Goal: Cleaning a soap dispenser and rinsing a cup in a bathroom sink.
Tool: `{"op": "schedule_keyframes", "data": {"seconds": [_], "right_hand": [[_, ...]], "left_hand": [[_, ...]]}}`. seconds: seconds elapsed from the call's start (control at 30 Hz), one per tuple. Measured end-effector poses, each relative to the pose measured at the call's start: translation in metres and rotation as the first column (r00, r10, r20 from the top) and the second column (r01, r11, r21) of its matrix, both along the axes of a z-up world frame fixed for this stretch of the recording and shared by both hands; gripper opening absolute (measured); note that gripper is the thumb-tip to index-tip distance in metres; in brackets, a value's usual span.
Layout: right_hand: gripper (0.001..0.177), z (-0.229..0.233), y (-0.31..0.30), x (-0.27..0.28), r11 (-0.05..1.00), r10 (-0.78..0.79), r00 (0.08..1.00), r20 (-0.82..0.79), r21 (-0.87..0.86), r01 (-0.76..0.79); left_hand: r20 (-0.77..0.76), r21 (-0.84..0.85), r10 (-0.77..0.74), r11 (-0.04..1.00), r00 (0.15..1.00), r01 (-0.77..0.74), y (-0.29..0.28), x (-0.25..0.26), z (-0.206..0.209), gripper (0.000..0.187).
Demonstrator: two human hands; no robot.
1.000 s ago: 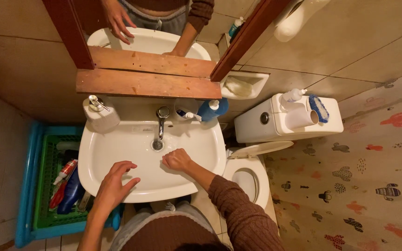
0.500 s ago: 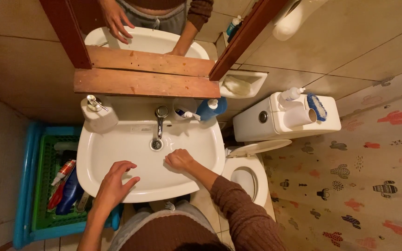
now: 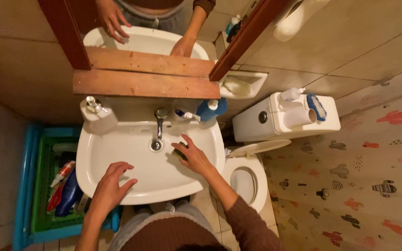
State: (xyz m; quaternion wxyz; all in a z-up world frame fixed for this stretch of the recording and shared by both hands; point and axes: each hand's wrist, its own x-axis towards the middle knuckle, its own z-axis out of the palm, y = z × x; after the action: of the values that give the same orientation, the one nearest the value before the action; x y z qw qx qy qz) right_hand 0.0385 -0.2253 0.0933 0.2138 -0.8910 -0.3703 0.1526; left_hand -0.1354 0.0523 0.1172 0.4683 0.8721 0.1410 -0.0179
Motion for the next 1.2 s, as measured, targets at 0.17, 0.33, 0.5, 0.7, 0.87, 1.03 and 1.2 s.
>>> {"op": "schedule_keyframes", "data": {"seconds": [0.17, 0.33, 0.5, 0.7, 0.87, 1.03, 1.2], "right_hand": [[0.064, -0.025, -0.007, -0.014, 0.912, -0.124, 0.988, 0.091, 0.403, 0.077], [0.047, -0.029, -0.004, -0.017, 0.961, -0.104, 0.971, 0.214, 0.273, 0.043], [0.043, -0.055, 0.004, -0.021, 0.977, -0.074, 0.985, 0.154, 0.207, 0.041], [0.047, -0.043, 0.014, -0.028, 0.935, -0.107, 0.979, 0.174, 0.352, 0.040], [0.043, -0.034, 0.014, -0.029, 0.912, -0.139, 0.963, 0.232, 0.409, 0.033], [0.047, -0.039, 0.010, -0.028, 0.937, -0.096, 0.964, 0.248, 0.349, 0.003], [0.036, -0.080, 0.000, -0.022, 0.981, -0.010, 0.979, 0.203, 0.193, -0.030]], "left_hand": [[-0.041, 0.024, -0.002, 1.000, 0.999, 0.003, -0.001, 0.004, -0.001, 0.044], [-0.038, 0.023, -0.025, 0.999, 0.999, 0.026, 0.000, 0.005, 0.005, 0.044], [-0.090, 0.028, -0.009, 1.000, 0.996, 0.011, 0.002, 0.003, 0.009, 0.044], [-0.058, 0.027, -0.020, 0.999, 0.998, 0.022, 0.005, -0.001, 0.006, 0.044], [-0.013, 0.035, -0.035, 0.999, 0.999, 0.035, 0.010, -0.002, -0.002, 0.044], [-0.013, 0.046, -0.036, 0.998, 0.999, 0.036, 0.012, -0.002, 0.007, 0.044], [0.046, 0.066, -0.028, 0.997, 0.999, 0.025, 0.014, -0.006, -0.014, 0.037]]}}
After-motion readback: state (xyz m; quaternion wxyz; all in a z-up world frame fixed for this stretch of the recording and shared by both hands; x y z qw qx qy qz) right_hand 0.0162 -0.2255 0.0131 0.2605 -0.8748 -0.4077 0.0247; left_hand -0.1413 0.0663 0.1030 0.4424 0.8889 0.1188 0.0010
